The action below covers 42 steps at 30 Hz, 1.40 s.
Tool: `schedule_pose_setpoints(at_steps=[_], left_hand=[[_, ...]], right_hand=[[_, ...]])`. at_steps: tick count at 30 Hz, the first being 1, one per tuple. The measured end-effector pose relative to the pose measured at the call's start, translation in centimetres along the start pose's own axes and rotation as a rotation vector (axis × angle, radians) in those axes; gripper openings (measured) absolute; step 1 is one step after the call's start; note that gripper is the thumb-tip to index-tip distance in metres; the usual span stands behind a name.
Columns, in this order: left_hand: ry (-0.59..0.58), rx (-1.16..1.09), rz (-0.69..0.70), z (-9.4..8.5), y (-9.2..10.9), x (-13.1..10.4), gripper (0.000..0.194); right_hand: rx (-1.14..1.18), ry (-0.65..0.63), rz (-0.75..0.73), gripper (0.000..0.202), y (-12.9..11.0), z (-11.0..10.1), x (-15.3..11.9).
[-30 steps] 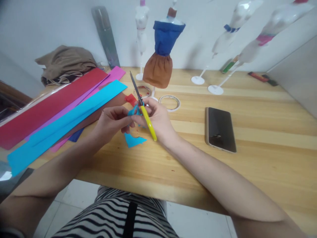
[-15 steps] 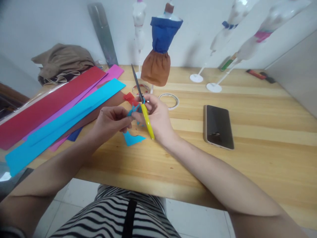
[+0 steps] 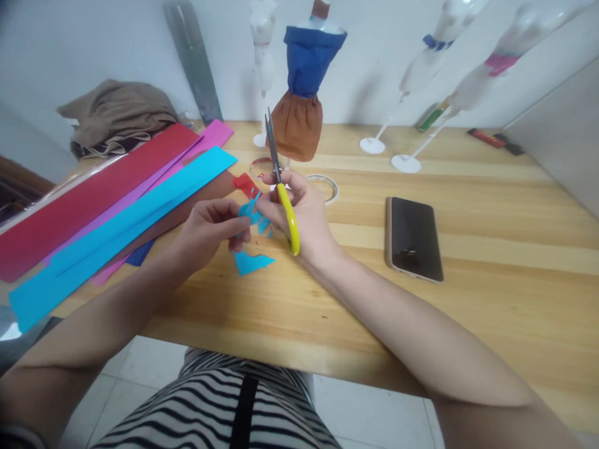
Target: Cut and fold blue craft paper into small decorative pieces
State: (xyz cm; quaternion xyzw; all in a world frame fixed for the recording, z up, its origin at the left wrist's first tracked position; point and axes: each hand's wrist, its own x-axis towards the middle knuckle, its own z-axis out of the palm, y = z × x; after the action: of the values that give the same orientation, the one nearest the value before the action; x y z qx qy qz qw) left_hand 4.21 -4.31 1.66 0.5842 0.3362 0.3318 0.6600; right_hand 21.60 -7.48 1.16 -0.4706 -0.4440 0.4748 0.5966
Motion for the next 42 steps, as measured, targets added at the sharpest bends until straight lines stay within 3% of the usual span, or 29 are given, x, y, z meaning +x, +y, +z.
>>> schedule_pose_setpoints(at_steps=[15,20,26,32,42], left_hand=[[0.138,-0.128,0.005,-0.2,-0.4,0.4,0.039],[0.135,-0.127,0.022,-0.1,-0.8,0.4,0.041],[0.115,-0.087,0.001,0.1,-1.0,0.0,0.034],[0.11,-0.082,-0.012,0.2,-1.0,0.0,0.034],[0.047,-0.162,-0.08,0.0,-1.1,0.0,0.041]], right_hand=[[0.059,0.013,0.052,0.054,0.5,0.3,-0.4],[0.063,-0.042,0.045,0.061,0.1,1.2,-0.7],[0.092,0.039,0.064,0.066,-0.9,1.3,-0.7],[0.014,0.037,-0.015,0.06,-0.5,0.8,-0.6],[0.028,-0.009,-0.004,0.054,0.0,0.6,-0.5]])
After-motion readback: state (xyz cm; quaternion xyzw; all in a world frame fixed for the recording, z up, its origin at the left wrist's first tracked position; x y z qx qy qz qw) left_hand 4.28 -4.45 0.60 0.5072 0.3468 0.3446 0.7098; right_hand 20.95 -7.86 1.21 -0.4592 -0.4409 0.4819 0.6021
